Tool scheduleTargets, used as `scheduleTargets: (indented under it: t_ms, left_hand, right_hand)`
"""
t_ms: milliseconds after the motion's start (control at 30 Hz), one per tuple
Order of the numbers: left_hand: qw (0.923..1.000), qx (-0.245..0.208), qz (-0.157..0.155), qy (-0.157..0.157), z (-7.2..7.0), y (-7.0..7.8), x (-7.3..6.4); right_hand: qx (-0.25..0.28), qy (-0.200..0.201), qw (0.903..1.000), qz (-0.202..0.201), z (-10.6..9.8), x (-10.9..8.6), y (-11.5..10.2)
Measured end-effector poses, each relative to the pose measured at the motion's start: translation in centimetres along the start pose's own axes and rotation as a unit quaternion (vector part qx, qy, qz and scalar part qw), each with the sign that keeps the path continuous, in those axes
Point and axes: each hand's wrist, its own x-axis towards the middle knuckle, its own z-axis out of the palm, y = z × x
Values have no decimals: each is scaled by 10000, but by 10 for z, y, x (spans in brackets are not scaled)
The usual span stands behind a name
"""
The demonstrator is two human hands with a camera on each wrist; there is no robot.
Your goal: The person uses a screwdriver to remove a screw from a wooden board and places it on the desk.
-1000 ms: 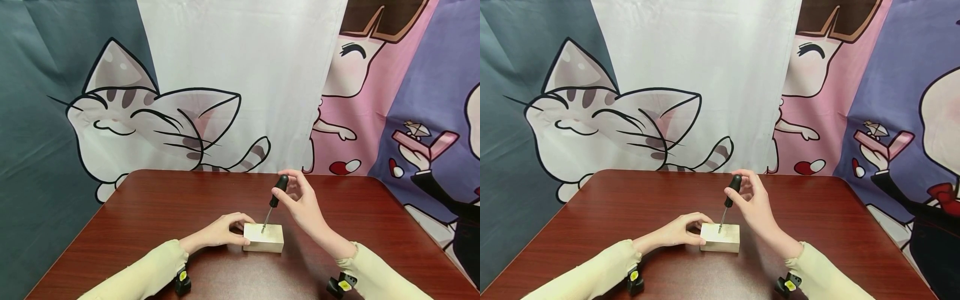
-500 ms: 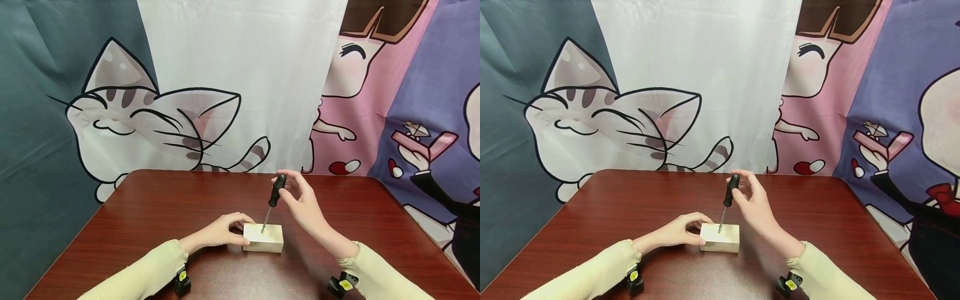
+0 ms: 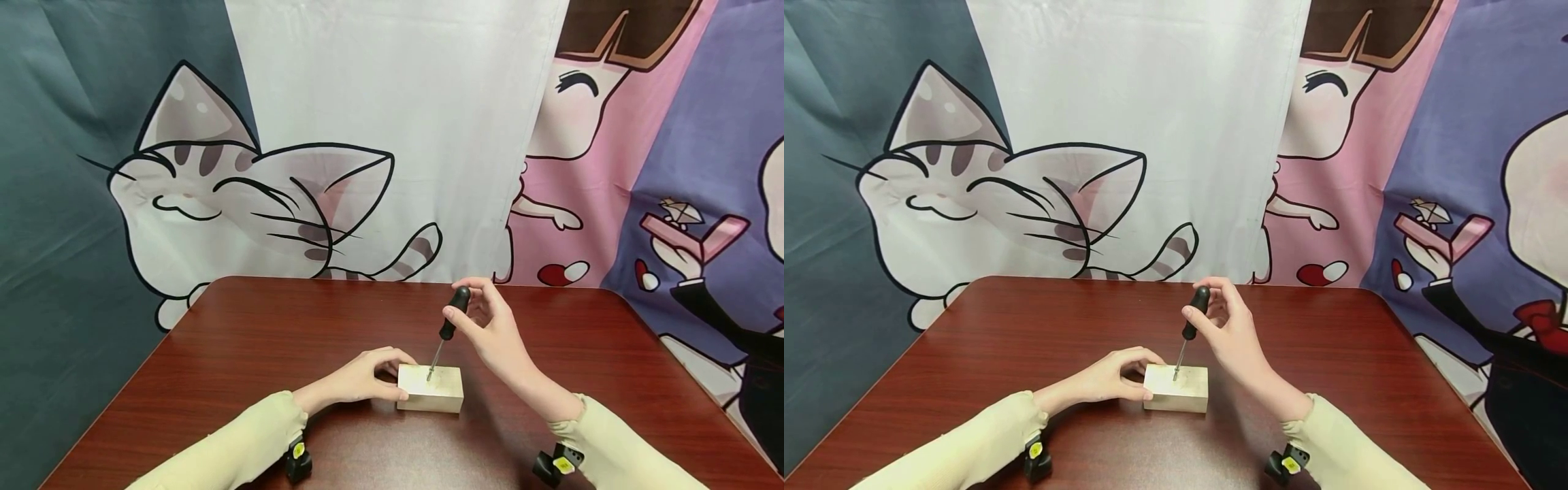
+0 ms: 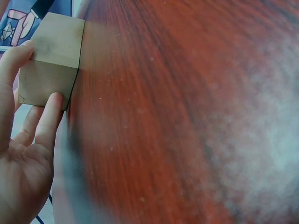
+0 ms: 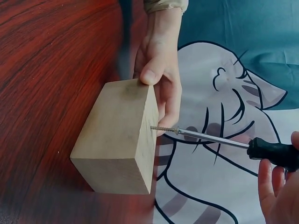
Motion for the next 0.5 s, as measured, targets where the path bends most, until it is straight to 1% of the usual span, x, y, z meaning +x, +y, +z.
scheduleTargets:
  t_ms: [233, 367, 500]
  left_hand:
    - [10000, -37, 34, 18, 1, 0, 0]
    - [10000, 4, 14, -17, 0, -1, 0]
    - [10000, 6, -43, -42, -1, 0, 0]
  right_hand:
    - [168, -171, 9997, -71, -2, -1, 2]
    - [440, -236, 9986, -175, -1, -1, 3]
    - [613, -195, 9977, -231, 0, -1, 3]
